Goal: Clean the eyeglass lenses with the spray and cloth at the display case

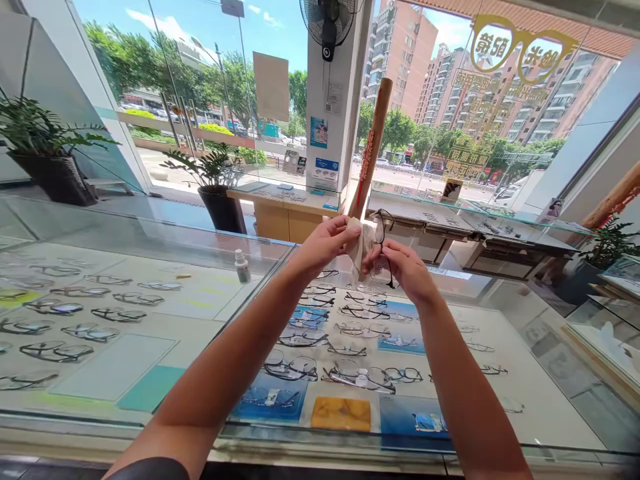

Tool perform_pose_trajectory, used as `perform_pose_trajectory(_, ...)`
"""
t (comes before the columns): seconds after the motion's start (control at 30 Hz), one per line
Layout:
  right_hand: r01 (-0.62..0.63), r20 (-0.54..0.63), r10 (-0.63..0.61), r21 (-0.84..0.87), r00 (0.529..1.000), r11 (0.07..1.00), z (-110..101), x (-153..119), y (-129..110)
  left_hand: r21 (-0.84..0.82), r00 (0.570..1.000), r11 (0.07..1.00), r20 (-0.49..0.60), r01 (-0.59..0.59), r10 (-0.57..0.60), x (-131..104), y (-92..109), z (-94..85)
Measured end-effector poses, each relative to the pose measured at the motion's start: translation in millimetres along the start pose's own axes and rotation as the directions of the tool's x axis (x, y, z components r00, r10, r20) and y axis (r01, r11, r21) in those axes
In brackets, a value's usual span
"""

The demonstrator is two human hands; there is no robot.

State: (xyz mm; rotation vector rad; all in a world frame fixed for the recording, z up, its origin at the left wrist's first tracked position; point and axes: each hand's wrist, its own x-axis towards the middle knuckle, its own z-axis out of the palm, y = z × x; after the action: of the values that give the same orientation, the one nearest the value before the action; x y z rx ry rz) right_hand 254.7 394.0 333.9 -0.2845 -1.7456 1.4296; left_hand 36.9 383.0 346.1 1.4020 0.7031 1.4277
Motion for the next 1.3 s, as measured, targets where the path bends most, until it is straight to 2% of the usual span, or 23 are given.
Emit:
perform_pose_trajectory(0.17,-0.104,0.139,0.107,-0.030,0.984,0.994,-11.7,10.8,-5.5,0.016,1.000,1.000,0.007,-0.023,0.023,-6.3,7.8,-7.3)
perform_pose_trajectory(0.27,-0.144,0.161,0.147,-0.032,0.976,0.989,-18.7,10.6,-5.7,0.041,1.000,0.999,0.027,-0.005,0.004,-8.2,7.9,-8.9)
perform_pose_trajectory(0.43,-0.144,0.171,0.141,0.005,0.975,0.990,-21.5,6.0,-4.2,0.006,0.999,1.000,0.032,0.022,-0.022,-7.7,3.0,-5.8)
perform_pose_trajectory(0.67,-0.146,0.178,0.129,0.088,0.975,0.985,-15.5,1.7,1.2,0.020,0.994,0.995,0.039,-0.101,0.100,-5.2,-10.9,-7.9)
perform_pose_trajectory(0.77,-0.148,0.189,0.132,0.078,0.973,0.986,-12.9,2.0,3.8,0.007,0.993,0.993,0.018,-0.117,0.116,-5.8,-13.7,-9.5)
perform_pose_trajectory(0.87,-0.148,0.180,0.135,0.063,0.974,0.987,-7.9,3.4,7.4,0.001,0.990,0.992,-0.060,-0.128,0.127,-6.8,-15.0,-8.4)
perform_pose_trajectory(1.0,-0.122,0.171,0.110,0.058,0.979,0.991,1.6,5.9,12.4,0.009,0.963,0.983,-0.197,-0.183,0.181,-6.2,-17.9,-5.0)
perform_pose_trajectory(1.13,-0.104,0.180,0.089,0.076,0.980,0.992,10.6,8.9,15.7,-0.046,0.955,0.982,-0.247,-0.182,0.165,-6.5,-21.0,1.2)
perform_pose_trajectory(1.3,-0.081,0.121,0.068,0.100,0.990,0.992,19.1,11.8,16.0,-0.080,0.987,0.994,-0.149,-0.073,0.061,-13.4,-18.5,12.0)
